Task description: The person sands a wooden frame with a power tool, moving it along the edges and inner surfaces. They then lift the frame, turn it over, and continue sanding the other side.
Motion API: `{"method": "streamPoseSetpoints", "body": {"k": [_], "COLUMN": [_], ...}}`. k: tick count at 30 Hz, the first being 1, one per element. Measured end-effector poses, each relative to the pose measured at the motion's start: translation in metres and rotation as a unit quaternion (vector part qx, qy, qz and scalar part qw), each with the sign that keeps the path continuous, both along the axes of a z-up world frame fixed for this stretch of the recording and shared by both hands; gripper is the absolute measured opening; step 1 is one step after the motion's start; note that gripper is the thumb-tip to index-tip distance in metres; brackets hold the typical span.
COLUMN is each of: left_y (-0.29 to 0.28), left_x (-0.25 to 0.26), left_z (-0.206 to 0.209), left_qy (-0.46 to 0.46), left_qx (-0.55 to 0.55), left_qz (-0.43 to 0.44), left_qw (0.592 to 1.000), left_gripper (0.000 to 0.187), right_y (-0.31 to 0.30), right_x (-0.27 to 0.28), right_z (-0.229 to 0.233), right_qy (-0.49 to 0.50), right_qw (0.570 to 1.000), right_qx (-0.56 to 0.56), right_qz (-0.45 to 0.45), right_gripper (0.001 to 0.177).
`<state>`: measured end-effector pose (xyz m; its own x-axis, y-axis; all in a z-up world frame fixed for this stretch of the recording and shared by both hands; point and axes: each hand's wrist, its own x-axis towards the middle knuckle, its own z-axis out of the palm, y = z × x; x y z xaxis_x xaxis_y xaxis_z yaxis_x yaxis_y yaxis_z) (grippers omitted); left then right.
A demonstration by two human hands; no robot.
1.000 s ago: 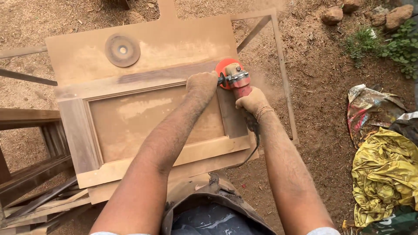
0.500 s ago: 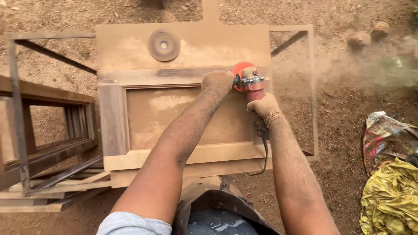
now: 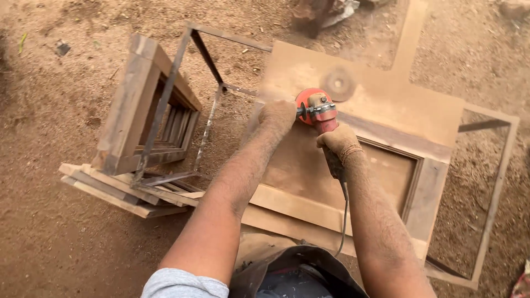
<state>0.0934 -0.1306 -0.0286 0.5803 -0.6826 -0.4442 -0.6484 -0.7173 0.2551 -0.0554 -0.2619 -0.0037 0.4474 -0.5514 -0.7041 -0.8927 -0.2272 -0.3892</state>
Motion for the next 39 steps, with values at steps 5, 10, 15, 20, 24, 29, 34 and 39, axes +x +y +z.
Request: {"method": "streamPoseSetpoints", "body": {"k": [5,10,15,20,24,29,34,39], "left_y": [0.058,0.103,0.102,0.045,-0.008,-0.07,-0.129,-0.186], "left_x": [0.04,0.043,0.028,0.003,-0.039,-0.096,-0.142,-0.192], "left_z": [0.009,0.017,0.006,-0.003,0.017,0.021,0.019,0.0], "left_qy": [-0.007,-0.006,-0.011,0.009,0.025,0.062,0.034,0.032], "left_qx": [0.017,0.055,0.037,0.047,0.031,0.017,-0.005,-0.022], "left_qz": [0.09,0.124,0.128,0.088,0.037,-0.023,-0.116,-0.139], "left_qw": [0.996,0.991,0.991,0.995,0.998,0.998,0.993,0.99], "left_gripper": [0.02,0.021,0.022,0.023,0.024,0.022,0.024,0.022], "right_y": [0.027,0.056,0.058,0.029,-0.017,-0.054,-0.096,-0.13], "right_x": [0.062,0.089,0.071,0.025,-0.031,-0.109,-0.173,-0.232], "right_z": [-0.025,-0.038,-0.014,0.019,0.005,0.011,0.004,0.002], "right_qy": [0.004,0.006,0.009,-0.016,0.015,0.004,0.02,0.016], "right_qw": [0.998,0.987,0.979,0.998,0.999,0.999,0.994,0.989], "right_qx": [0.019,-0.01,-0.034,0.023,-0.002,0.001,-0.015,-0.027], "right_qz": [0.054,0.159,0.199,0.062,0.046,-0.047,-0.109,-0.144], "right_gripper": [0.057,0.063,0.062,0.053,0.052,0.047,0.045,0.041]}}
